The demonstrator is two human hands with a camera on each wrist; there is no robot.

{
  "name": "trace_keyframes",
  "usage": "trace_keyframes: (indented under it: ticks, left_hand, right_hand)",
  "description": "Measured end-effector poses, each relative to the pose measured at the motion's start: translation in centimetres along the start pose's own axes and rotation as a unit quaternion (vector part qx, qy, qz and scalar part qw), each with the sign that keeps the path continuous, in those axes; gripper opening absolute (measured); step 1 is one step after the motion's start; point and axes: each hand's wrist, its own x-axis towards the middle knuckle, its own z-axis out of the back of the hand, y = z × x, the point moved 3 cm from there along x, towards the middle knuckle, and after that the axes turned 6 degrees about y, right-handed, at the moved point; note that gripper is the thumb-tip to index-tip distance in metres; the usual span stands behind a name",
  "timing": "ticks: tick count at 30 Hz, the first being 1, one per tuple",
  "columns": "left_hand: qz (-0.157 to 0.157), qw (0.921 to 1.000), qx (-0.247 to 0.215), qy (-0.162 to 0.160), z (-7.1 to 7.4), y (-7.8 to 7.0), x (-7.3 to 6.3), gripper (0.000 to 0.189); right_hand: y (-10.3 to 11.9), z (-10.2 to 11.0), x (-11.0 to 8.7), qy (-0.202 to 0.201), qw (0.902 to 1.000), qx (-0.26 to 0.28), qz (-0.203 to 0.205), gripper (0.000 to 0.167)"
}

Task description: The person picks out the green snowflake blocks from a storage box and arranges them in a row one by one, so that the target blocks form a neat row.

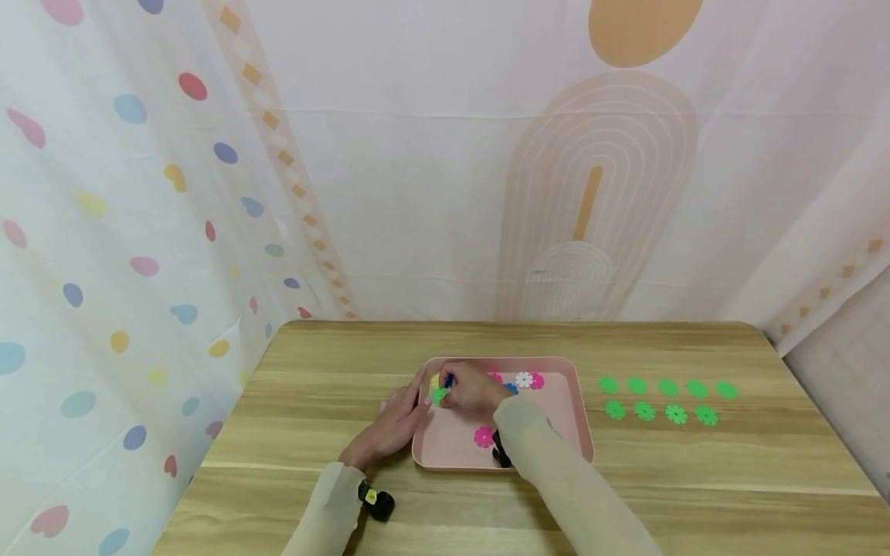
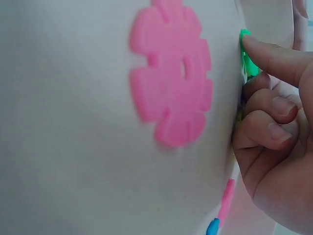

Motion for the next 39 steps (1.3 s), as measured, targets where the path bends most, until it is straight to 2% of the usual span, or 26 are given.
trace_keyframes:
  ticks: [13, 22, 31, 39]
  left_hand:
    - [-0.015, 0.9997, -0.017, 0.009, 0.0, 0.0, -0.1, 0.064]
    - [-0.014, 0.9996, -0.021, 0.012, 0.1, -0.1, -0.2, 0.064]
    - [-0.018, 0.9997, -0.012, 0.009, -0.1, 0.0, -0.3, 0.063]
    - [-0.006, 0.9997, -0.021, 0.007, 0.0, 0.0, -0.2, 0.063]
  right_hand:
    - [0.4, 0.0, -0.4, 0.019, 0.9991, -0.035, 0.017, 0.023]
    - [0.6, 0.2, -0.7, 0.015, 0.9980, -0.039, 0.048, 0.023]
    - [0.1, 0.5, -0.8, 0.011, 0.9967, -0.036, 0.072, 0.010]
    - [-0.1, 1.7, -1.8, 0.010, 0.9982, -0.032, 0.049, 0.012]
